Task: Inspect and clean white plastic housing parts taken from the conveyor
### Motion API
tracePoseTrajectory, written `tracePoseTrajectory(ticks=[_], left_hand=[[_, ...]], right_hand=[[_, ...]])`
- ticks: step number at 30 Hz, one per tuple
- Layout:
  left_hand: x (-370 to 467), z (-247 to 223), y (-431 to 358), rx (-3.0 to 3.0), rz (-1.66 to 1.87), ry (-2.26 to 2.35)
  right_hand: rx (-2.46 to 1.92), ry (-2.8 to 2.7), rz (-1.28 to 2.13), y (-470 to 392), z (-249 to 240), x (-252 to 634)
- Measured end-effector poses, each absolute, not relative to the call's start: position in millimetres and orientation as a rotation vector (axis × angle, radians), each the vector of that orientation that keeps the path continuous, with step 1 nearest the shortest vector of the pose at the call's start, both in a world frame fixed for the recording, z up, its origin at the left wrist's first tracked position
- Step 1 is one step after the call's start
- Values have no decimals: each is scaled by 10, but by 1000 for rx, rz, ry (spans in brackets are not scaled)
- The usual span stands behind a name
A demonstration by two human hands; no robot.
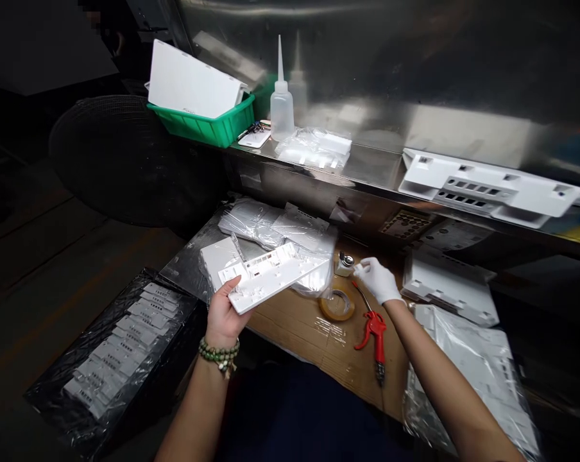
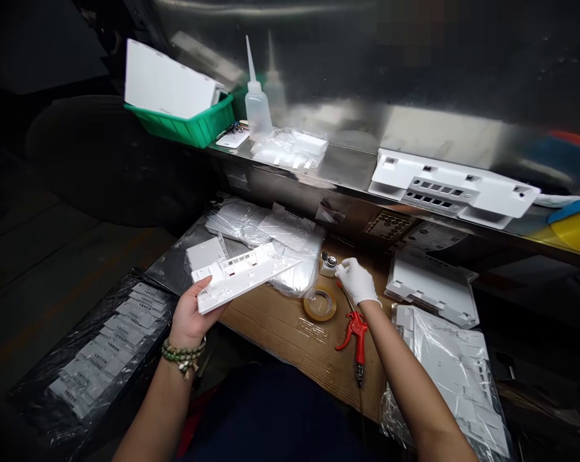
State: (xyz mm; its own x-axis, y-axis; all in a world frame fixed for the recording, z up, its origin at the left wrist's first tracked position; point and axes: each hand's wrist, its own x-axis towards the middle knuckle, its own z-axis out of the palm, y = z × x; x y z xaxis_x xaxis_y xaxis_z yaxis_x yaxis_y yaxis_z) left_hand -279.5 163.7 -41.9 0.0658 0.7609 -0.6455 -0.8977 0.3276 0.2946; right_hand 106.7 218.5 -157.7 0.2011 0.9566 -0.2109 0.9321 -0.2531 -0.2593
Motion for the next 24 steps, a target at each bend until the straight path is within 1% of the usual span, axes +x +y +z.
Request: tracePoseTrajectory(ticks=[4,9,17,20,22,24], left_hand=[[-2659,-358,1749,-247,1249,798],[-2521,-271,1804,-267,1284,729],[-2431,-235,1784,-347,1297,670],[-2402,-218,1781,-368,1304,675],[-2366,-207,1786,-374,1313,685],[-2310,-199,1800,-362,1331,703]], right_hand=[[-2328,-1953,427,2512,-1504,1063],[-2294,-2075,387,2577,-1533,871],[-2288,-1909,442,2599,-1456,823],[-2258,-1773,417,2472,-1249,701],[-2127,-1643,404,2231,-996,451],[-1695,-1437,478,1900,-690,68]])
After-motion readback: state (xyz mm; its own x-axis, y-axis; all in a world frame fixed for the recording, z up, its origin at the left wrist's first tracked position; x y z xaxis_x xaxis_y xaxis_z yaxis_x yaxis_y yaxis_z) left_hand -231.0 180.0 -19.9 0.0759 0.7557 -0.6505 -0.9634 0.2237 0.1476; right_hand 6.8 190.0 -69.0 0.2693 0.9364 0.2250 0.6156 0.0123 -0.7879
